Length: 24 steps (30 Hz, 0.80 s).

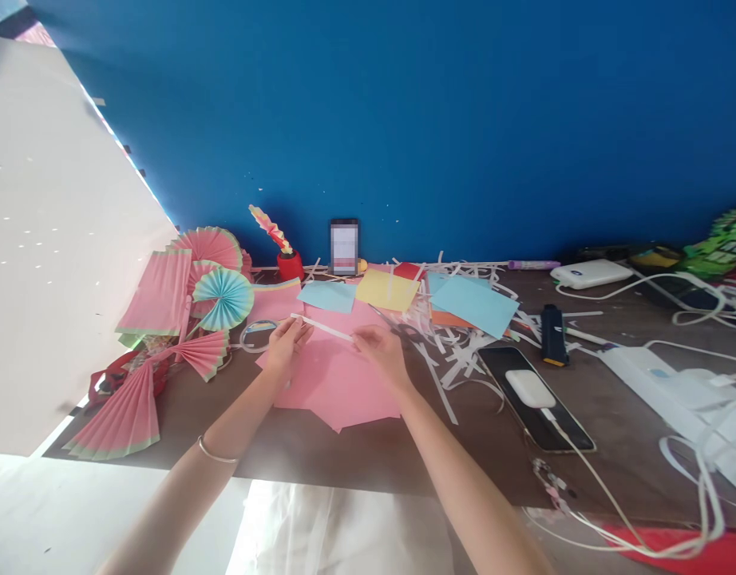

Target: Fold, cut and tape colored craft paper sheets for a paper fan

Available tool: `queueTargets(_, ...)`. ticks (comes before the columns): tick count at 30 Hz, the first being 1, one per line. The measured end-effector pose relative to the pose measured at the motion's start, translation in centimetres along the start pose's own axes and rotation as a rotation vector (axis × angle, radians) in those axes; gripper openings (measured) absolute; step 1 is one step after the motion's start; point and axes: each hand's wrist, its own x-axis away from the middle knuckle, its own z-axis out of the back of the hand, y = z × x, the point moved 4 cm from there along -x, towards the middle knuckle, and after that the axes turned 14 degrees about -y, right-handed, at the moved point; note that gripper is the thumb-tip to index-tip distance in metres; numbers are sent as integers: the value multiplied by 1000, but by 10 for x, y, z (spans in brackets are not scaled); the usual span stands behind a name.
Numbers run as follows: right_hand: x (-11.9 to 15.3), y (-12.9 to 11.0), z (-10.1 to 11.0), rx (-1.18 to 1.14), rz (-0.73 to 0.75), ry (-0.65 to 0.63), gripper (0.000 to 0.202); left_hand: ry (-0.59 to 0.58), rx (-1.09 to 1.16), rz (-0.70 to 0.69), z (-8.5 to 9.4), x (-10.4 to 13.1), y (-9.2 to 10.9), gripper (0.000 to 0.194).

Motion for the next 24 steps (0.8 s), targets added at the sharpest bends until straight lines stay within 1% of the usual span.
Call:
queueTargets(4,-1,1,-6,118,-43,-131,22,-46,-21,3,0,-1,-1,23)
queueTargets(7,2,-4,-12,214,-70,-254,20,-56,-43,-1,-1,-1,-1,24)
queueTargets(9,5,-7,-14,265,-91,-300,19,-70,-42,-6,-2,-1,0,26)
queueTargets(11,5,-7,-14,218,-129,-314,19,-103,-26,-11,-6,-1,0,31)
queueTargets(14,2,0,-12,-70,-170,-277,20,-169,-50,5,-11,1,-2,37)
queueTargets(16,-1,5,-11,-271,-178,-235,20,-251,-207,55,-14,4,-5,34)
queueTargets(18,-3,9,-10,-394,-186,-217,20,-380,-458,106,-19,9,-9,27)
queueTargets(20,-3,12,-11,-429,-195,-229,21,-504,-693,136,-25,16,-13,20)
queueTargets(21,-3,13,-11,-426,-200,-238,22,-546,-775,145,-28,19,-15,18)
queueTargets(24,-2,16,-11,-395,-204,-266,27,-606,-892,159,-35,26,-20,17)
